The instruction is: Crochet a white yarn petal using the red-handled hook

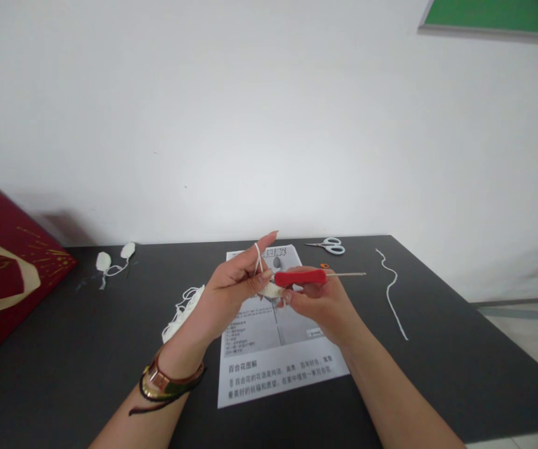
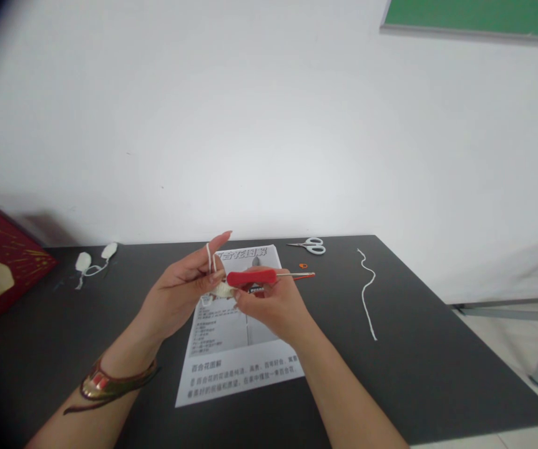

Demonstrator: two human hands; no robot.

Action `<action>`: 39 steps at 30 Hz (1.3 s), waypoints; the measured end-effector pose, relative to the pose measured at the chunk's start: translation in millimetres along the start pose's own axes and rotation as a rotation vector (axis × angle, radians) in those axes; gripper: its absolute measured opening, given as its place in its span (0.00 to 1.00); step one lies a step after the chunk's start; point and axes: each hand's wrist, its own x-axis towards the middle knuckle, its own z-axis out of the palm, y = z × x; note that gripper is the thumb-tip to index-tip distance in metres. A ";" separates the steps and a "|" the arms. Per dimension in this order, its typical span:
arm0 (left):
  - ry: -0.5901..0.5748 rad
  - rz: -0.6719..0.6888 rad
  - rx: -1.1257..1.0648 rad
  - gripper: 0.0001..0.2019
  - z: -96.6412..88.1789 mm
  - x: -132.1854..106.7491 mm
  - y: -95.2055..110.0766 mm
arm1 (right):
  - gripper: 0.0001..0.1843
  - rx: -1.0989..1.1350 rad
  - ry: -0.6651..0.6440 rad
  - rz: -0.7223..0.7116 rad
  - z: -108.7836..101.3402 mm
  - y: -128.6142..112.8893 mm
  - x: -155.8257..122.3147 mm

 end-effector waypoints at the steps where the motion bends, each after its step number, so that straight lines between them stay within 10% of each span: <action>1: 0.000 -0.004 -0.001 0.25 0.2 -0.2 0.1 | 0.08 -0.019 -0.001 -0.006 0.1 -0.4 -0.1; 39: -0.028 0.057 0.212 0.25 -2.8 0.7 -1.4 | 0.04 -0.170 0.051 -0.014 -2.5 -3.9 2.4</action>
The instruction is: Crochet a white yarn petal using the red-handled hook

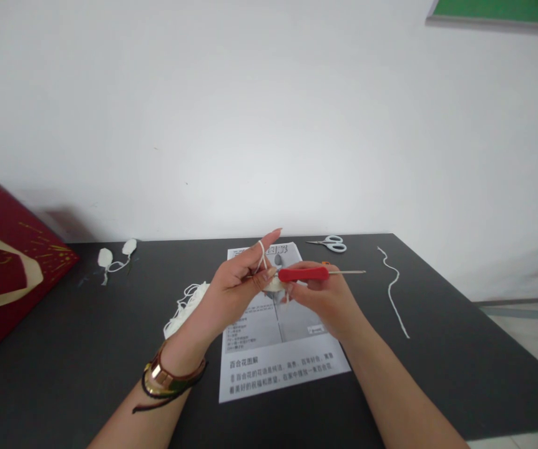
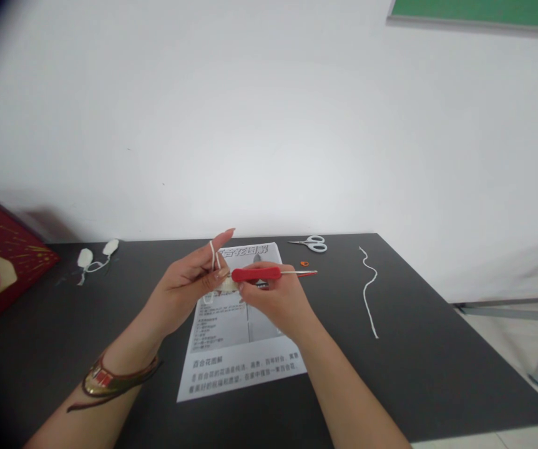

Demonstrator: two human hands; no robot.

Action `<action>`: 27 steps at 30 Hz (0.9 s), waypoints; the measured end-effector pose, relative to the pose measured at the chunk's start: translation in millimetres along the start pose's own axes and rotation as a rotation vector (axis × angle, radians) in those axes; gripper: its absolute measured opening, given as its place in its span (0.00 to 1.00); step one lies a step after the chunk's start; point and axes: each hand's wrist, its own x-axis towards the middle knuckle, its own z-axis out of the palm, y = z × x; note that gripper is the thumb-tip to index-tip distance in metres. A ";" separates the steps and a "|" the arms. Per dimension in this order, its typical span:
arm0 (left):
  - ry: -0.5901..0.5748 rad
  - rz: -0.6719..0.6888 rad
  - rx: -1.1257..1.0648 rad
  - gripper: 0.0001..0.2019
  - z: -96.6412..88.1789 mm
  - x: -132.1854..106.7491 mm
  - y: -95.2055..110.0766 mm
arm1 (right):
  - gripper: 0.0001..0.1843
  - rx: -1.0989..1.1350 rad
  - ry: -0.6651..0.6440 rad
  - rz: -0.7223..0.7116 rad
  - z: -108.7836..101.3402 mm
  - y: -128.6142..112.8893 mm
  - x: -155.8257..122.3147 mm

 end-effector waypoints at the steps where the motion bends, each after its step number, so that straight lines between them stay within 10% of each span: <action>1: 0.000 0.003 0.028 0.25 -0.4 0.2 -0.4 | 0.04 -0.016 0.009 -0.012 0.1 0.4 0.4; 27: 0.034 -0.038 -0.064 0.25 0.4 -1.7 -4.7 | 0.07 0.213 -0.082 0.012 3.0 4.1 -0.1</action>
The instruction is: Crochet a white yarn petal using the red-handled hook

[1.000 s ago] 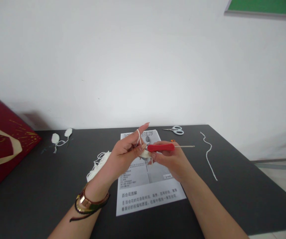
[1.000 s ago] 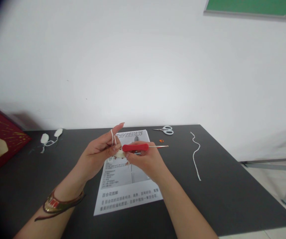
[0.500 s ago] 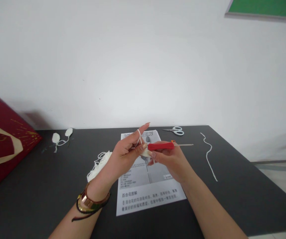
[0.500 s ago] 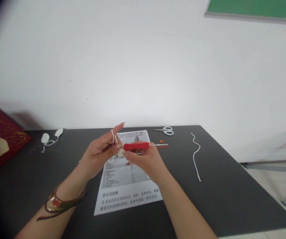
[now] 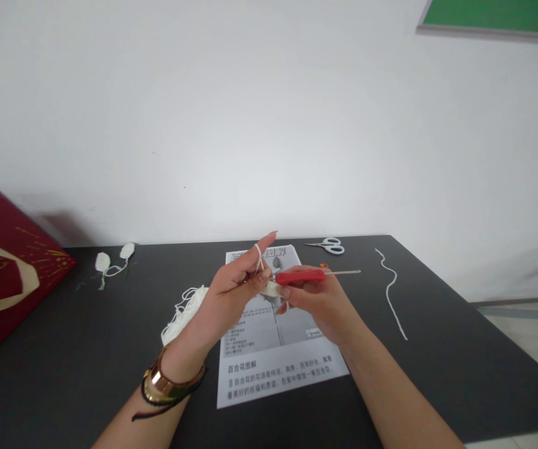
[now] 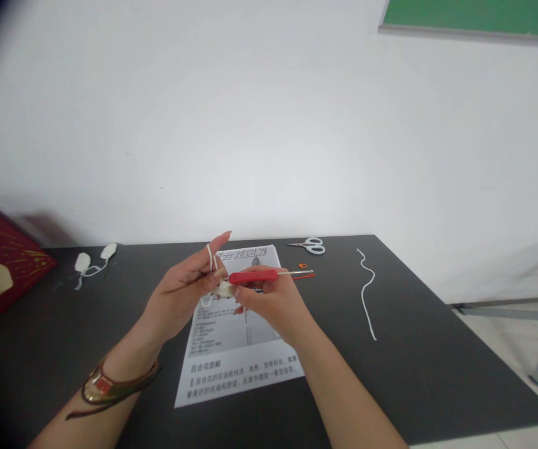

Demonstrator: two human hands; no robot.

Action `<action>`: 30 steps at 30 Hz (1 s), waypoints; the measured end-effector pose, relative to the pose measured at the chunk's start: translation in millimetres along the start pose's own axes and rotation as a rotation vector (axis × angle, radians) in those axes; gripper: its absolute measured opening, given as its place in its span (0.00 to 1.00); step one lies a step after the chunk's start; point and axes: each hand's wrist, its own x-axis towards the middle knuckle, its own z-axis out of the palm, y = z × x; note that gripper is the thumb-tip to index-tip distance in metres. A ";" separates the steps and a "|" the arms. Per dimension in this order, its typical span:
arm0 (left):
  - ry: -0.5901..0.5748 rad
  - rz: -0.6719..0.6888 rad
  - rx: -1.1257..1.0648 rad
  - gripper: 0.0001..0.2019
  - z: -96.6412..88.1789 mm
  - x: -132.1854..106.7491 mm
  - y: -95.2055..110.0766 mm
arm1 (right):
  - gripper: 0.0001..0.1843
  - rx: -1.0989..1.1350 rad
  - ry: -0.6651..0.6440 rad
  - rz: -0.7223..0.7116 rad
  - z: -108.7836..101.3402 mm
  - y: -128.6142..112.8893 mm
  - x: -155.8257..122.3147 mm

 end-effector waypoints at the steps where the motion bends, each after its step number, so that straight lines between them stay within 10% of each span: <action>1: 0.005 0.003 0.017 0.25 0.0 -0.2 0.1 | 0.07 0.001 -0.005 0.005 0.1 0.2 0.0; 30: 0.013 0.028 0.111 0.25 4.6 0.4 5.9 | 0.09 -0.018 0.000 0.067 3.8 -1.0 2.2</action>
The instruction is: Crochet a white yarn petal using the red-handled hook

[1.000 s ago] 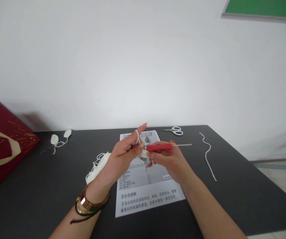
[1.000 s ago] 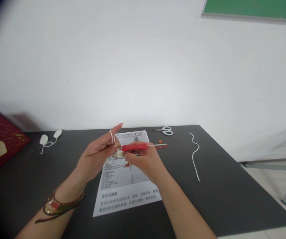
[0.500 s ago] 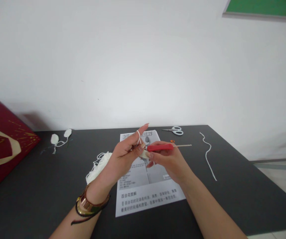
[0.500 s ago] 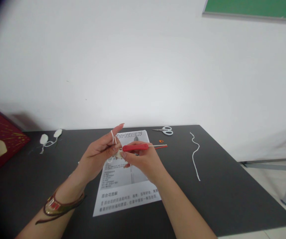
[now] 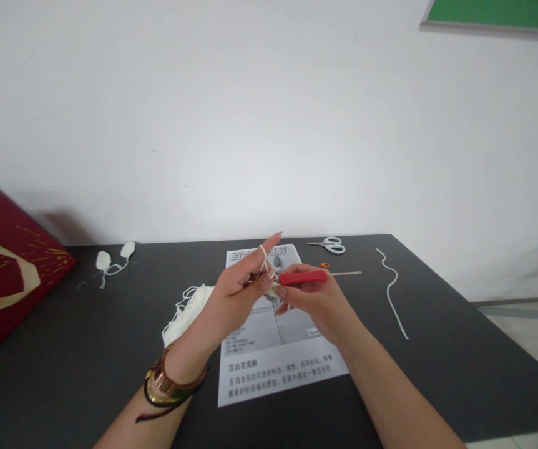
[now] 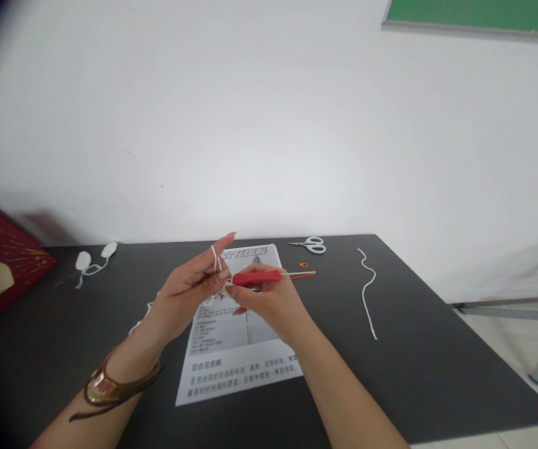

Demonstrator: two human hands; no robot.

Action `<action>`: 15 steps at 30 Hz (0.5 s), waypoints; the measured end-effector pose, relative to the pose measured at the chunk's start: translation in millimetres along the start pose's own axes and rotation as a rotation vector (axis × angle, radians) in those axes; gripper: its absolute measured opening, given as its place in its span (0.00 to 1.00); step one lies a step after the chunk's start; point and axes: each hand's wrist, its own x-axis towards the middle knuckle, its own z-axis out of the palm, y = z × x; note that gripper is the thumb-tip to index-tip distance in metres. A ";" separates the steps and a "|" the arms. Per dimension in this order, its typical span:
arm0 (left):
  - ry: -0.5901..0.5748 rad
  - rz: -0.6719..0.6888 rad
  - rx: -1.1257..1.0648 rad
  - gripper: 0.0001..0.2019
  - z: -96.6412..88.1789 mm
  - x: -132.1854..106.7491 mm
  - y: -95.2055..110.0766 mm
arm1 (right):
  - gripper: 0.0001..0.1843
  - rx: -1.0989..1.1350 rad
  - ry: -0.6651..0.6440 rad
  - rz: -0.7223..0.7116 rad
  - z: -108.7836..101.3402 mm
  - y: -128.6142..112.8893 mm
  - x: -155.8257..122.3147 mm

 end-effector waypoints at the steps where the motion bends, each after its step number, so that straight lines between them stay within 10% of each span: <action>1: 0.002 0.002 0.010 0.25 -0.1 0.2 -0.4 | 0.09 -0.002 0.001 0.003 0.0 -0.1 0.1; 15: -0.009 0.008 0.069 0.25 -2.5 0.5 -6.0 | 0.13 0.050 0.006 -0.014 0.4 5.4 4.1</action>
